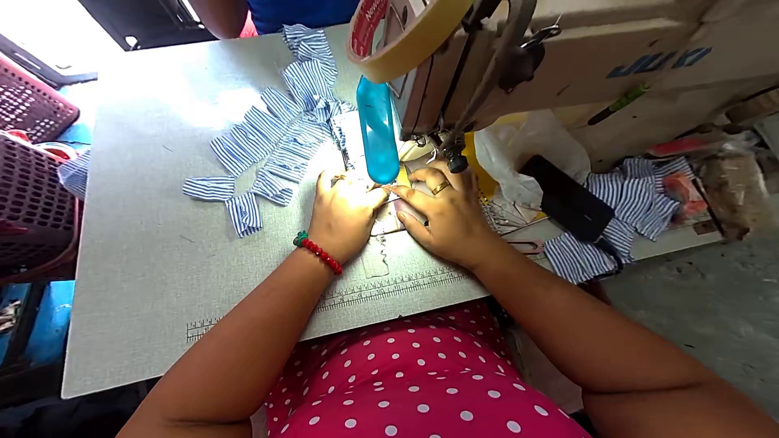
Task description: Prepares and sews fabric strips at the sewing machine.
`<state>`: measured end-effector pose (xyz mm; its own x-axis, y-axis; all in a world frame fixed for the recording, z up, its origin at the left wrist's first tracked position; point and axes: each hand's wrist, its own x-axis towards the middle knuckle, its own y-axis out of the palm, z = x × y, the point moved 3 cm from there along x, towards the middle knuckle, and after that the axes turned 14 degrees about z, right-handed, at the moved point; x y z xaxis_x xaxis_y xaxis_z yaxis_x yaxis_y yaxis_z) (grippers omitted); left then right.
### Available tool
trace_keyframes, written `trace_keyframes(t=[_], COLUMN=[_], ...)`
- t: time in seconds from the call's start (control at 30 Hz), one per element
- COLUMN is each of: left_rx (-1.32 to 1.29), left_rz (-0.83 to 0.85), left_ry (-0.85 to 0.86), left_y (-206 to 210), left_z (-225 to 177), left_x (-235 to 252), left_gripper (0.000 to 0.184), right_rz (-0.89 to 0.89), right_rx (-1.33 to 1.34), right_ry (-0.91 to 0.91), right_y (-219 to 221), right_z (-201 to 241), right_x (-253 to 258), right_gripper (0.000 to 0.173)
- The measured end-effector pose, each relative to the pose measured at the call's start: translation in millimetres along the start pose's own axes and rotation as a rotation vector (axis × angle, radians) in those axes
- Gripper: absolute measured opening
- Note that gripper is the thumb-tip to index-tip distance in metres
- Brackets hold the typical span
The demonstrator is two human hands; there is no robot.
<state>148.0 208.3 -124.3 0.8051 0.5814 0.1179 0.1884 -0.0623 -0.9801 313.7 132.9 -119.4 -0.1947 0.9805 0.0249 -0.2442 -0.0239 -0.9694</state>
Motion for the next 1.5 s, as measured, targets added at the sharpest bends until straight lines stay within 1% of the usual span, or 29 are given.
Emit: trace_keyframes(t=[0.2, 0.8, 0.9, 1.0, 1.07, 1.17, 1.23, 1.3, 1.33, 1.4, 1.5], left_rx=[-0.017, 0.001, 0.001, 0.013, 0.022, 0.031, 0.034, 0.04, 0.042, 0.04, 0.017], left_rz=[0.038, 0.043, 0.055, 0.081, 0.076, 0.096, 0.09, 0.08, 0.087, 0.094, 0.115], left_ry=[-0.021, 0.015, 0.034, 0.032, 0.035, 0.031, 0.032, 0.033, 0.031, 0.024, 0.005], left_y=[-1, -1, -2, -4, -3, -2, 0, -1, -1, -1, -1], left_z=[2, 9, 10, 12, 13, 17, 19, 20, 21, 23, 27], left_x=[0, 1, 3, 3, 5, 7, 8, 10, 11, 13, 16], left_gripper=[0.034, 0.034, 0.035, 0.036, 0.036, 0.036, 0.035, 0.035, 0.035, 0.036, 0.036], right_rz=[0.05, 0.032, -0.039, -0.146, -0.203, -0.384, -0.433, -0.406, -0.384, -0.348, -0.389], right_rx=[0.012, -0.027, 0.035, 0.103, 0.094, -0.045, -0.147, -0.152, -0.143, -0.135, -0.148], right_ry=[0.017, 0.004, -0.054, -0.084, 0.002, 0.209, 0.4, 0.566, 0.62, 0.671, 0.628], right_y=[1, 2, -6, -33, -55, -80, -85, -82, -78, -69, -62], right_z=[0, 2, -1, -11, -31, -78, -116, -150, -164, -183, -188], right_x=[0, -1, -6, -24, -48, -90, -116, -133, -140, -149, -153], right_gripper=[0.045, 0.045, 0.042, 0.035, 0.034, 0.033, 0.042, 0.056, 0.062, 0.066, 0.06])
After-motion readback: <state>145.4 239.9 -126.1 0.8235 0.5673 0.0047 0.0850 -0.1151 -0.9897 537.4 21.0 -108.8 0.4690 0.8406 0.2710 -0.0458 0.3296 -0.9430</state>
